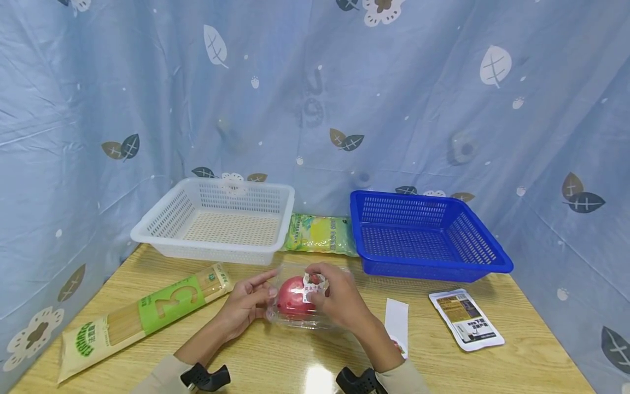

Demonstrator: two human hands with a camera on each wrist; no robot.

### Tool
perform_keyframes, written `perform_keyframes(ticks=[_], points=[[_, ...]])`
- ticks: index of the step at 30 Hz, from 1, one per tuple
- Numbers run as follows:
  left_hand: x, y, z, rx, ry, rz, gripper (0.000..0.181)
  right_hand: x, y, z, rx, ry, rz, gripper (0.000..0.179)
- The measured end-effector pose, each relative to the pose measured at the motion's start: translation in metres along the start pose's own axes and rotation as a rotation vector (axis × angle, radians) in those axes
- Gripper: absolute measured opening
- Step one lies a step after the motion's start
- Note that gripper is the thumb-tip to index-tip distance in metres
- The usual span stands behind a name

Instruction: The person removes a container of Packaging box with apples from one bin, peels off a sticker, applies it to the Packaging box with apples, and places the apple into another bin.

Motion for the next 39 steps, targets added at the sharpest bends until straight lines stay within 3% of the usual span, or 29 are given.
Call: perform_keyframes(ticks=[10, 23, 28, 32, 39], points=[[-0.001, -0.001, -0.001, 0.008, -0.007, 0.011, 0.067, -0.008, 0.001, -0.003, 0.147, -0.108, -0.125, 0.040], [-0.001, -0.001, -0.001, 0.002, -0.016, 0.008, 0.069, -0.026, -0.002, -0.015, 0.339, -0.313, -0.162, 0.023], [-0.002, -0.003, -0.002, 0.006, -0.021, 0.019, 0.066, -0.025, 0.002, -0.018, 0.265, -0.322, -0.162, 0.016], [-0.003, -0.004, -0.002, -0.009, -0.026, 0.023, 0.064, -0.023, 0.006, -0.019, 0.157, -0.274, -0.140, 0.017], [-0.002, -0.001, -0.002, -0.017, -0.016, 0.011, 0.066, -0.017, 0.008, -0.015, -0.074, -0.113, 0.060, 0.038]])
Point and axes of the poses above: each hand's wrist, its own x-axis away from the middle knuckle, its own y-axis out of the back of the hand, z = x × y, the point moved 6 cm from there along -x, towards the middle knuckle, and after that the axes turned 3 degrees about y, right-handed, at the moved point
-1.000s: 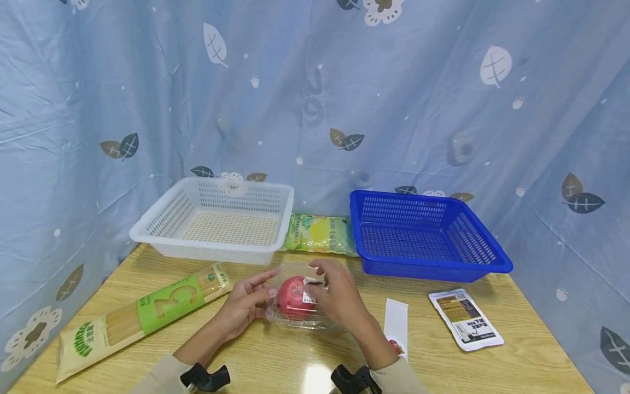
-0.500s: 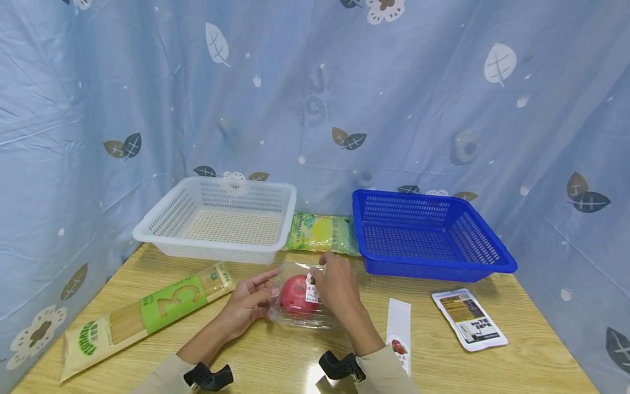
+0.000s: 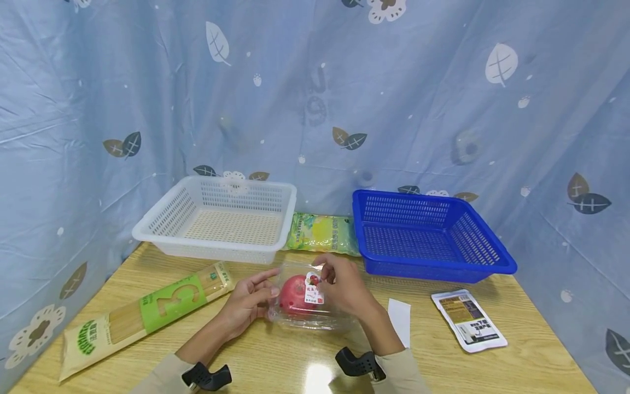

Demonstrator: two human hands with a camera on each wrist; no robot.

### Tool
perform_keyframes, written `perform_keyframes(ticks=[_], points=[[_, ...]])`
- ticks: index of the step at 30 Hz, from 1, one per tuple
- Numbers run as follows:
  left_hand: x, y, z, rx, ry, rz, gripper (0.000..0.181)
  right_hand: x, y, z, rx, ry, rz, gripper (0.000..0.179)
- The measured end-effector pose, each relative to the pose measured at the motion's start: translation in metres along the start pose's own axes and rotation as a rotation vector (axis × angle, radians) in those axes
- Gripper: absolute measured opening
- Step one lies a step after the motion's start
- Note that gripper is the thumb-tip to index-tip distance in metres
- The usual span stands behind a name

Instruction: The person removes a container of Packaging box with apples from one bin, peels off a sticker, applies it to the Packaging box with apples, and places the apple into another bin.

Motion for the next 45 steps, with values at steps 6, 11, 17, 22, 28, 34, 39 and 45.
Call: perform_keyframes(ticks=[6, 11, 17, 22, 28, 34, 39, 45], points=[[0.000, 0.000, -0.002, -0.005, 0.003, -0.012, 0.066, 0.005, 0.001, 0.006, -0.083, 0.084, 0.159, 0.060], [0.000, 0.000, -0.001, -0.016, 0.013, -0.012, 0.066, 0.007, 0.003, 0.005, -0.166, 0.071, 0.232, 0.068], [0.001, -0.002, -0.001, -0.008, 0.051, -0.006, 0.068, 0.012, 0.013, 0.001, -0.342, 0.079, 0.158, 0.053], [0.000, -0.005, 0.000, -0.010, 0.113, 0.002, 0.066, 0.016, 0.029, -0.002, -0.437, 0.075, 0.032, 0.040], [0.003, -0.007, -0.012, -0.080, 0.181, 0.042, 0.069, 0.018, 0.062, -0.004, -0.568, 0.020, -0.231, 0.026], [0.006, -0.007, -0.022, -0.128, 0.205, 0.071, 0.081, 0.029, 0.101, -0.014, -0.880, -0.060, -0.551, 0.015], [0.006, -0.007, -0.024, -0.114, 0.214, 0.074, 0.082, 0.046, 0.130, -0.033, -0.964, -0.128, -0.891, 0.015], [0.006, -0.009, -0.022, -0.104, 0.206, 0.089, 0.077, 0.073, 0.152, -0.065, -1.040, -0.157, -1.292, 0.015]])
Point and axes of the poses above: each hand's wrist, its own x-axis away from the middle knuckle, its own y-axis out of the back of the hand, z = x × y, the point moved 6 cm from there along -x, towards the middle knuckle, and after that the axes turned 3 degrees about y, right-handed, at the moved point
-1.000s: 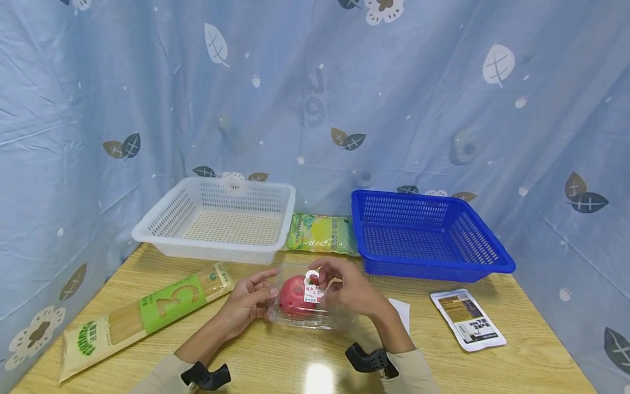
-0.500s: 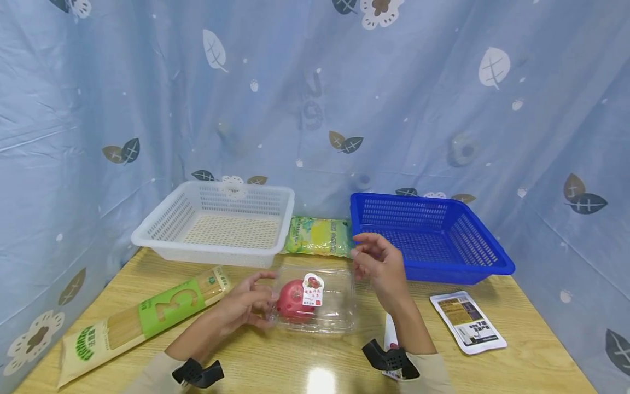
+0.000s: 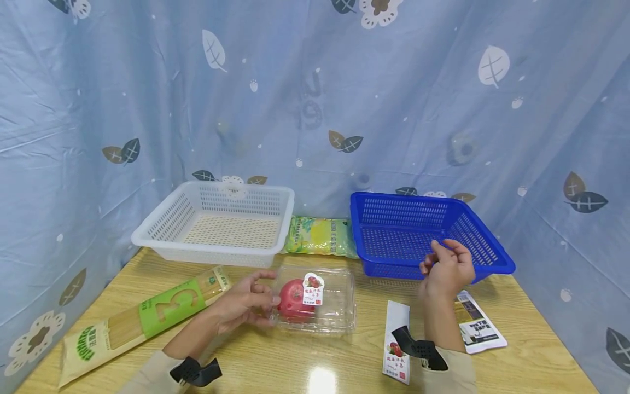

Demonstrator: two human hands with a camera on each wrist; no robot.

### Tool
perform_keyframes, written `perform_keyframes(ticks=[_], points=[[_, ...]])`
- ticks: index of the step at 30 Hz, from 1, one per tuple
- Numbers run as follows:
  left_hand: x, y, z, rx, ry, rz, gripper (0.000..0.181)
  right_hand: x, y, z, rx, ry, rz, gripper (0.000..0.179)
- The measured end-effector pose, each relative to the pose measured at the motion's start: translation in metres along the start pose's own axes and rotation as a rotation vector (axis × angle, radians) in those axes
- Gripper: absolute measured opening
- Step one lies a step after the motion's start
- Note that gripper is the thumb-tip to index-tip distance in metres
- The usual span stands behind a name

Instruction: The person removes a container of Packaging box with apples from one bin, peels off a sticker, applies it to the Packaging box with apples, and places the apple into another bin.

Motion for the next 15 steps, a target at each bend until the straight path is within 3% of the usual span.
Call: perform_keyframes(ticks=[5, 8, 11, 15], points=[[-0.001, -0.002, 0.003, 0.026, 0.000, 0.002, 0.076, -0.016, 0.038, -0.008, -0.089, -0.067, -0.323, 0.018], [-0.002, -0.002, 0.003, 0.048, -0.005, -0.001, 0.076, -0.021, 0.054, -0.016, -0.116, -0.148, -0.453, 0.021], [-0.002, -0.002, 0.004, 0.065, -0.009, -0.004, 0.075, -0.025, 0.064, -0.023, -0.135, -0.225, -0.505, 0.023], [-0.004, -0.002, 0.005, 0.090, -0.009, 0.002, 0.076, -0.029, 0.067, -0.029, -0.184, -0.306, -0.481, 0.025]])
Point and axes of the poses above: each hand's wrist, its own x-axis away from the middle knuckle, its own y-axis out of the back of the hand, z = x × y, the point moved 6 cm from there along -x, towards the middle knuckle, and after that the axes turned 3 degrees about y, right-handed, at the moved point
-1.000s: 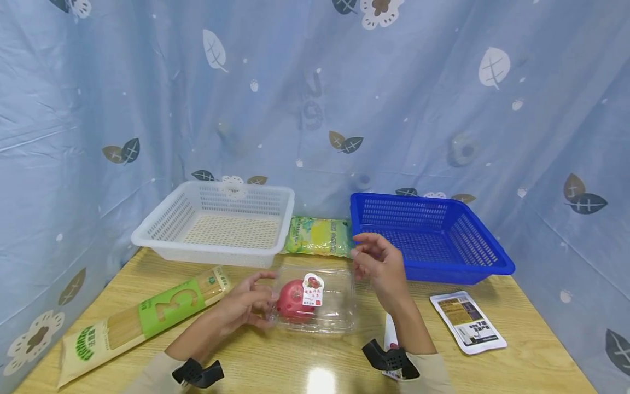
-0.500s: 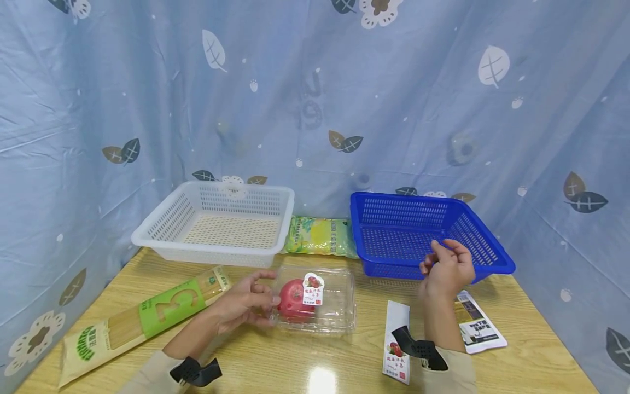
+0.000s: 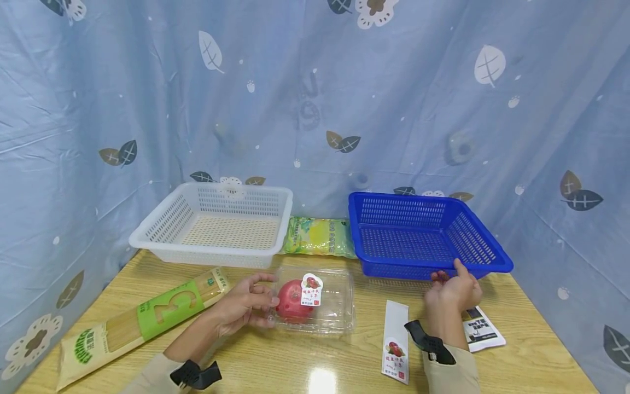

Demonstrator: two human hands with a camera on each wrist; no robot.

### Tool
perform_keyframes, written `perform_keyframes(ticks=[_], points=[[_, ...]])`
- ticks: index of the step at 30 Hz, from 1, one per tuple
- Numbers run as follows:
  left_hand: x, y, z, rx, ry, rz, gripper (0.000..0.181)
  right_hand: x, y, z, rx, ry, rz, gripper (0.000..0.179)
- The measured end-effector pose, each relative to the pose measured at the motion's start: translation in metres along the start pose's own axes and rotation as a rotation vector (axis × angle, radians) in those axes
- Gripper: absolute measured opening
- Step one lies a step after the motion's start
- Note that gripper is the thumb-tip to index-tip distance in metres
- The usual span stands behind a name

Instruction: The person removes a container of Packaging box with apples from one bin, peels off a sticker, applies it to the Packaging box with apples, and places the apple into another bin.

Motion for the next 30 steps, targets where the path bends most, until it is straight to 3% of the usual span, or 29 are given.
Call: perform_keyframes(ticks=[4, 8, 18, 30], points=[[-0.001, -0.001, 0.001, 0.026, 0.003, 0.018, 0.076, -0.002, -0.004, -0.002, -0.034, -0.060, 0.062, 0.028], [-0.001, -0.001, 0.003, 0.043, 0.002, 0.028, 0.075, -0.002, -0.002, -0.001, -0.068, -0.039, 0.060, 0.041], [-0.006, -0.003, 0.008, 0.070, -0.017, 0.036, 0.074, -0.003, 0.001, 0.007, -0.076, 0.057, 0.081, 0.020], [-0.001, -0.004, 0.003, 0.139, -0.033, 0.033, 0.075, -0.002, 0.005, 0.001, -0.106, 0.002, 0.067, 0.023]])
Point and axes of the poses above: each hand's wrist, its own x-axis away from the middle knuckle, its own y-axis out of the back of the hand, z = x × y, the point moved 6 cm from there along -x, towards the middle knuckle, and after that the axes turned 3 degrees about y, right-handed, at the moved point
